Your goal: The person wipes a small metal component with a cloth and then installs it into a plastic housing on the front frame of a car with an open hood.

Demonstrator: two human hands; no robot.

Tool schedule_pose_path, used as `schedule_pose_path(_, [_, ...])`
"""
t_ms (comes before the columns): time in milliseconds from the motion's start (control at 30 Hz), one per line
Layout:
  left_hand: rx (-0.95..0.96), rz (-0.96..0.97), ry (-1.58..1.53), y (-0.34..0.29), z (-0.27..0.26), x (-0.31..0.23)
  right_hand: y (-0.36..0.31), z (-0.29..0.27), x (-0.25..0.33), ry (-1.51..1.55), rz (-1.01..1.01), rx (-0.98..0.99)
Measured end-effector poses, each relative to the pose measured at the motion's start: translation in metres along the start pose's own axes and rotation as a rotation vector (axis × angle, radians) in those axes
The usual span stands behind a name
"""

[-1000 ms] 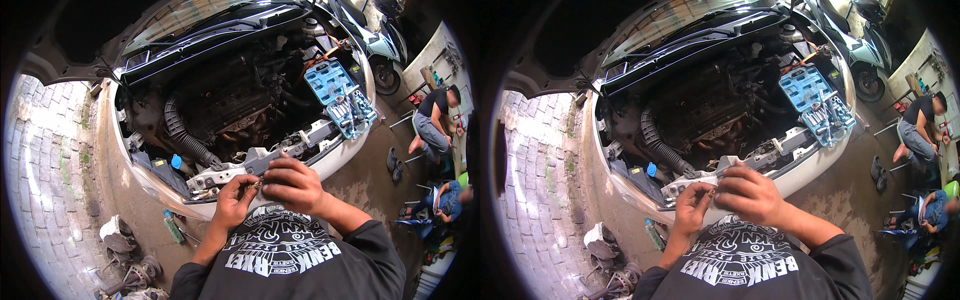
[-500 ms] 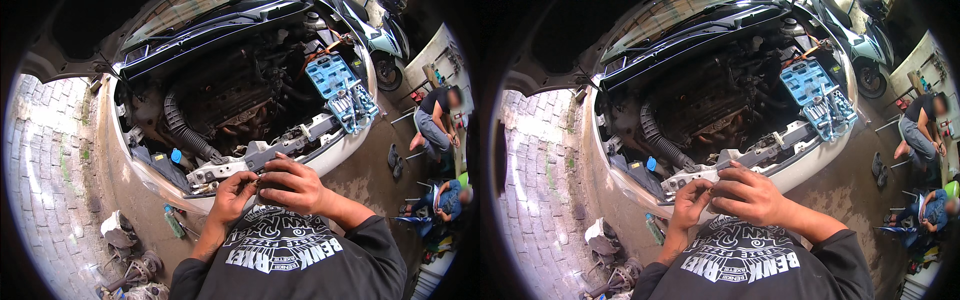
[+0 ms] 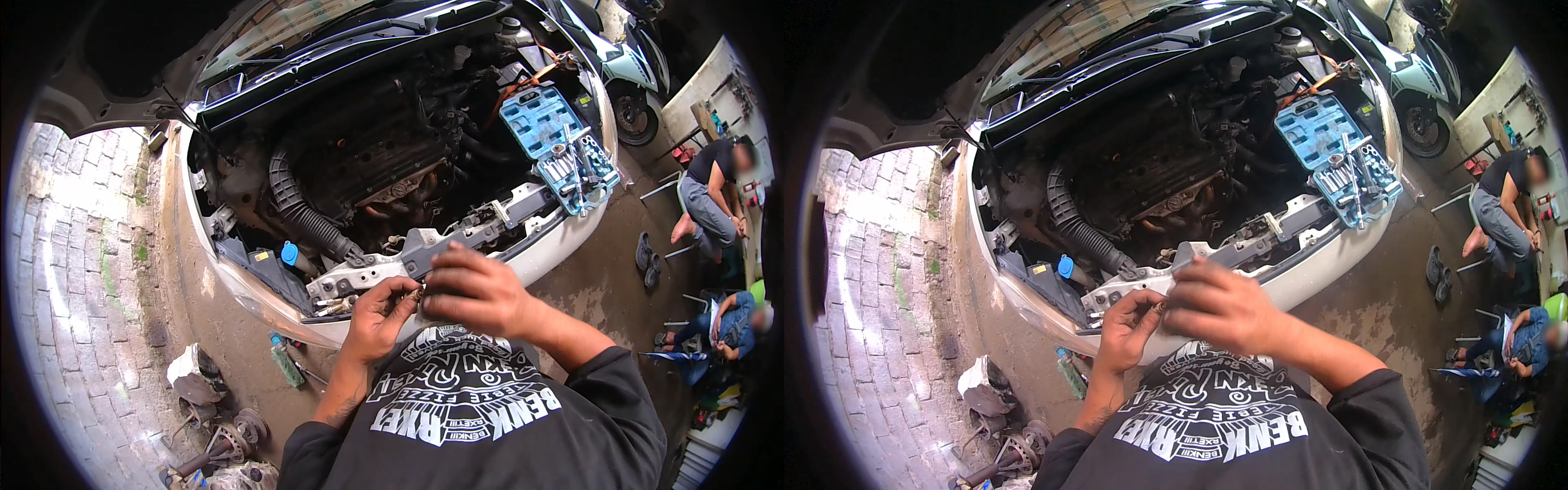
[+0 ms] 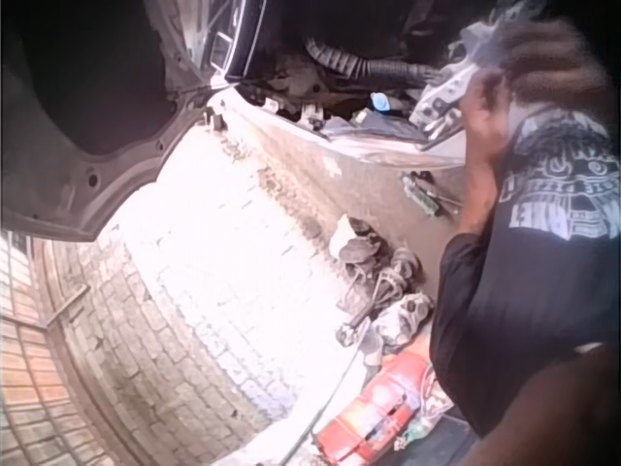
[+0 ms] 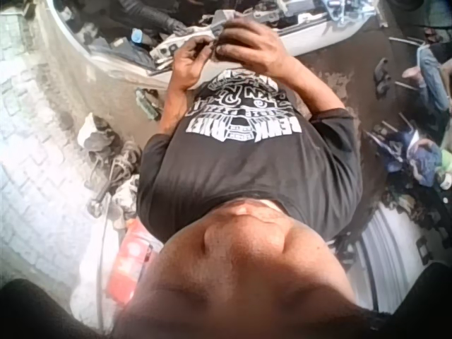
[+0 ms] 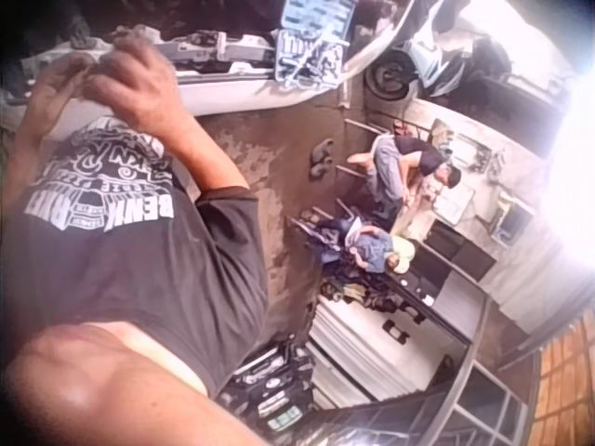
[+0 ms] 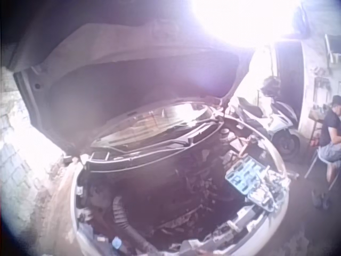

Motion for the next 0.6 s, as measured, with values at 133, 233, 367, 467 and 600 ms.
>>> schedule_pose_path(133, [-0.010,0.010,0.006,0.003,0.001,-0.004,0.005,-0.002,0.001,0.007,0.001,-0.010])
schedule_pose_path(233, [0.003,-0.022,0.014,0.000,-0.002,0.004,0.004,0.002,0.000,0.007,-0.016,0.013])
schedule_pose_path(367, [-0.014,0.015,0.010,0.003,0.000,-0.004,0.003,-0.001,-0.002,-0.007,-0.004,-0.025])
schedule_pose_path(467, [-0.015,0.008,0.003,0.004,-0.003,-0.001,0.007,0.000,0.001,-0.017,-0.044,-0.011])
schedule_pose_path(600, [-0.003,0.032,0.002,0.007,0.000,-0.007,0.007,-0.004,0.002,-0.006,-0.016,0.003])
Point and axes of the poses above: each hand's wrist, its own y-axis towards the middle knuckle, its own z-axis out of the palm, x = y × z, the point moved 10 cm from there along y, towards the middle knuckle, and after that the axes turned 9 degrees about y, right-handed, at the moved point
